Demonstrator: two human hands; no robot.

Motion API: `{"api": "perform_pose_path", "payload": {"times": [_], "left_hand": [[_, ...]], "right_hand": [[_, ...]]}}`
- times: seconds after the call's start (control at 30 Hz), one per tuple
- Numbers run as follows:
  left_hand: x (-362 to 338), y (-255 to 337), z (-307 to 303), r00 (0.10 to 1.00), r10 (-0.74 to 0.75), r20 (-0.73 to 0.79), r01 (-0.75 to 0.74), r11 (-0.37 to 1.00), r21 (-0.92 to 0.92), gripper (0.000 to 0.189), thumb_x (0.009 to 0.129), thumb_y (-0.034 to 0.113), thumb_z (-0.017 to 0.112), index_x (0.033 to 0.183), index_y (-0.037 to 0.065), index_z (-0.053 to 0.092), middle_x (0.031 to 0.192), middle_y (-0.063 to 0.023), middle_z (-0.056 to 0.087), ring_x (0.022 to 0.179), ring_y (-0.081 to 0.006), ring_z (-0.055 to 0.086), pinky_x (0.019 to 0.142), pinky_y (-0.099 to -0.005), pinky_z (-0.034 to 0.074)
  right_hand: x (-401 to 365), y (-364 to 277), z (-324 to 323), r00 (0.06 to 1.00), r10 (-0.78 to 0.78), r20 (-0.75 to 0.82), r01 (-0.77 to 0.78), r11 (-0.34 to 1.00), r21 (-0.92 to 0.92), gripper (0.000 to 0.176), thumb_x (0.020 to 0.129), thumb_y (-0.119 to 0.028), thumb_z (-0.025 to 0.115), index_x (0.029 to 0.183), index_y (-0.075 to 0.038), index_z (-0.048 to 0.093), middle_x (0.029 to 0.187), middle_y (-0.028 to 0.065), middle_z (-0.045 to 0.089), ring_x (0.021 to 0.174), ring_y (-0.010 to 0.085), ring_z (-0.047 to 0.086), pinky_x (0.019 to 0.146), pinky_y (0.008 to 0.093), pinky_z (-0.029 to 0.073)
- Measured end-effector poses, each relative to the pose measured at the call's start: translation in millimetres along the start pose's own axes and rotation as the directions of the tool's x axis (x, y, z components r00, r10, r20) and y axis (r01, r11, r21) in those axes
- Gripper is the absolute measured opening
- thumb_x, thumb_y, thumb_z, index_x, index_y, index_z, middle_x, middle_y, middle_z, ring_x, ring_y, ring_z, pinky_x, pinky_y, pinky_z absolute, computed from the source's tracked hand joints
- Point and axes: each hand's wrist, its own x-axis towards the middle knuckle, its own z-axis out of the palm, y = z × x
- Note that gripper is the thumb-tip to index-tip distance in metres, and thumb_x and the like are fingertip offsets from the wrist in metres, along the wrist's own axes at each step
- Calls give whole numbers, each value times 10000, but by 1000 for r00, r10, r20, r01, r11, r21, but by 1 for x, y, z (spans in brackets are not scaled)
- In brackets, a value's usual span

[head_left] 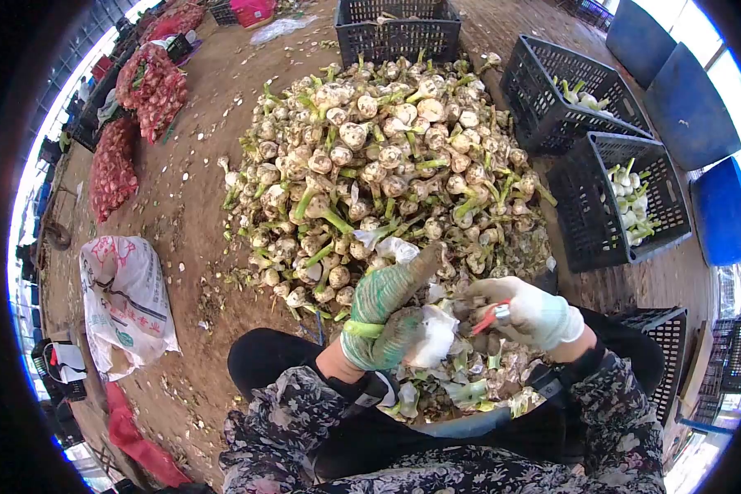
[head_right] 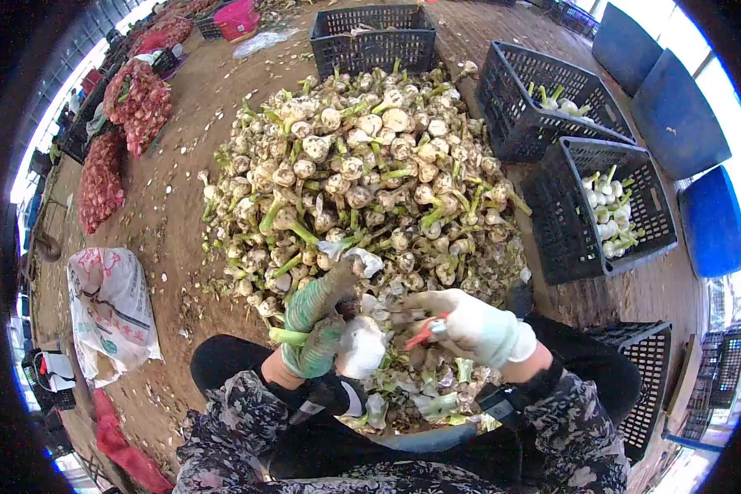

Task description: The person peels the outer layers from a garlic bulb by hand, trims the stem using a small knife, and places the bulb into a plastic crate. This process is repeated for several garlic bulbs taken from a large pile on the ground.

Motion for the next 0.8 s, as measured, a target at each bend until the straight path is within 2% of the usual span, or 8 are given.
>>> {"api": "perform_pose_path", "payload": {"times": [0.13, 0.27, 0.37, 0.43, 0.47, 0.57, 0.63, 0.8], "left_hand": [[5, 8, -1, 999, -21, 35, 20, 999, 25, 548, 833, 398, 480, 1192, -15, 464, 1080, -133, 567, 881, -225, 573, 724, -326, 448], [13, 7, 2, 953, 268, 143, -295, 928, 227, 429, 804, 158, 460, 1188, -32, 462, 931, -162, 582, 726, -324, 547, 655, -386, 434], [8, 9, 2, 955, 262, 140, -292, 915, 279, 433, 781, 91, 453, 1201, -15, 462, 922, -121, 594, 696, -271, 544, 650, -364, 438], [1, 5, 12, 943, -287, -167, 216, 912, -350, 451, 763, 22, 436, 1213, 14, 465, 915, -49, 594, 685, -159, 529, 656, -297, 448], [0, 5, 16, 802, -585, -123, 288, 558, -778, 451, 763, -13, 412, 1207, 35, 477, 894, 3, 576, 674, -80, 498, 654, -235, 451], [9, 3, 4, 744, -657, -119, 243, 432, -869, 341, 828, 65, 433, 1160, 35, 502, 816, 0, 551, 649, -79, 510, 612, -228, 468], [7, -3, 3, 794, -603, -72, 283, 473, -835, 334, 836, 96, 459, 1162, 35, 491, 784, -5, 552, 675, -80, 526, 624, -228, 474], [11, -10, 4, 784, -592, 187, 510, 444, -736, 443, 858, 143, 409, 1279, 14, 358, 1238, -113, 454, 1056, -169, 488, 911, -297, 391]], "right_hand": [[-9, 9, 1, 941, -171, -293, 44, 918, -395, 320, 795, -215, 582, 977, 47, 555, 871, 121, 613, 776, 183, 590, 704, 284, 459], [-1, -4, 42, 884, -336, -324, 98, 812, -575, 300, 763, -180, 615, 952, 42, 545, 788, 182, 586, 738, 199, 572, 687, 301, 449], [13, 18, 23, 906, -257, -336, 76, 880, -469, 296, 741, -173, 614, 940, 33, 543, 804, 203, 590, 745, 282, 592, 648, 329, 441], [18, 49, -1, 894, -178, -412, -124, 785, -608, 283, 738, -158, 594, 948, 26, 546, 835, 213, 588, 787, 329, 580, 671, 340, 447], [14, 68, -8, 905, -100, -414, -231, 701, -675, 285, 735, -156, 586, 959, 18, 552, 851, 214, 590, 811, 334, 576, 702, 348, 448], [9, 53, 7, 905, -99, -413, -294, 558, -776, 298, 725, -72, 571, 1009, 17, 549, 932, 197, 590, 915, 352, 557, 807, 337, 440], [9, 22, 16, 725, -625, -290, 157, 559, -814, 316, 693, -46, 578, 1007, -15, 564, 988, 179, 577, 927, 342, 553, 816, 349, 443], [25, -28, 27, 780, -618, 97, 409, 387, -826, 392, 648, -25, 531, 1040, -26, 538, 1000, 164, 558, 945, 340, 535, 801, 366, 443]]}}
